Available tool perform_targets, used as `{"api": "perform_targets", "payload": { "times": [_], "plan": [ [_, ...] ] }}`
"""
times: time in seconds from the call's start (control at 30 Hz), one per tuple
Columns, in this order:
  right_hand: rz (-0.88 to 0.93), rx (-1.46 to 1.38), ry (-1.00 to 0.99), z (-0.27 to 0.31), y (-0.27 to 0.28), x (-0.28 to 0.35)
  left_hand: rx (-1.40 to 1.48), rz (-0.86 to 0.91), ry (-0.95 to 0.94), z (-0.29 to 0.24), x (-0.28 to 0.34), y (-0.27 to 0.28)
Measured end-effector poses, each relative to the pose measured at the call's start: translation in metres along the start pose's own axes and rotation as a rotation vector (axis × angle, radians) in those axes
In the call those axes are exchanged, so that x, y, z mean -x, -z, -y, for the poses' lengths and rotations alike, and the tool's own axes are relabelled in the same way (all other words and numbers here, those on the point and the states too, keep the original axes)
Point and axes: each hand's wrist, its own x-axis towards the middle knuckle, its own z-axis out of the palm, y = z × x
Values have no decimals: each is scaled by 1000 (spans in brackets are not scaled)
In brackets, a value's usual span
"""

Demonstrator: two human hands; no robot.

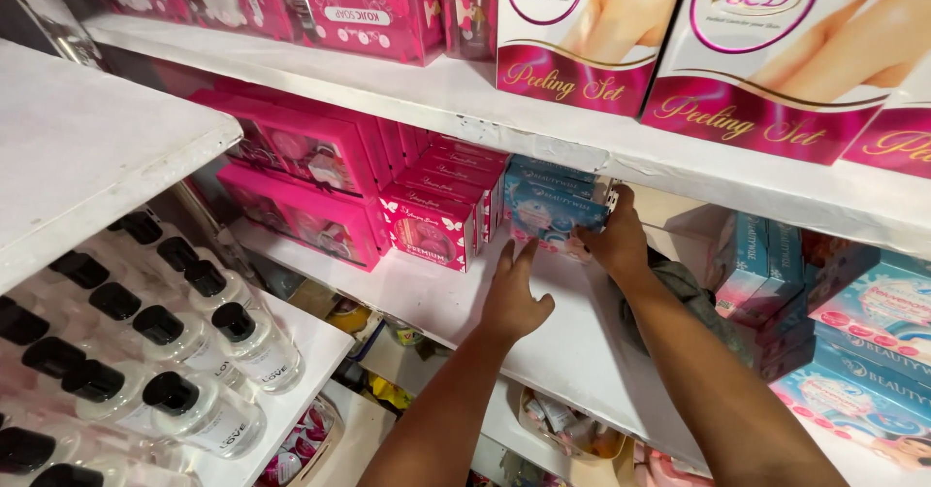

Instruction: The person writes in a notebook while standing in front of shelves stocked with beauty products. They then use a dark cloth to wipe the front of several product boxes on the shelves.

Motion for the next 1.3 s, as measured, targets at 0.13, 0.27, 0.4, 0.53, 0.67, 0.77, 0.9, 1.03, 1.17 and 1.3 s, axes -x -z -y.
{"api": "perform_targets", "payload": {
  "times": [0.13, 0.27, 0.4, 0.53, 0.67, 0.77, 0.9, 1.03, 1.17, 1.3],
  "plan": [
    [31, -56, 205, 5, -11, -7, -7, -20, -1, 12, -6, -9],
    [-48, -20, 288, -13, -43, -17, 7, -86, -69, 13, -5, -4],
    [-88, -14, 193, -12, -45, -10, 48, -115, -104, 10, 2, 0],
    [-114, -3, 258, -22, -36, -10, 51, -96, -86, -6, 9, 7],
    [-57, -71, 194, -40, -17, 1, 26, -99, -218, -18, 8, 7],
    [-113, 106, 146, -21, 29, 25, 29, -67, -255, -34, 7, -1],
    [-119, 619, -109, -9, 81, 43, -2, -53, -356, -51, -1, -25],
    [-279, 847, -156, -80, 83, 33, -16, -24, -407, -85, 0, -48],
    [-205, 922, -163, -122, 74, 32, -55, 29, -421, -109, -1, -75],
    [-112, 1024, 9, -118, 74, 38, -80, 90, -375, -121, -2, -94]
  ]
}}
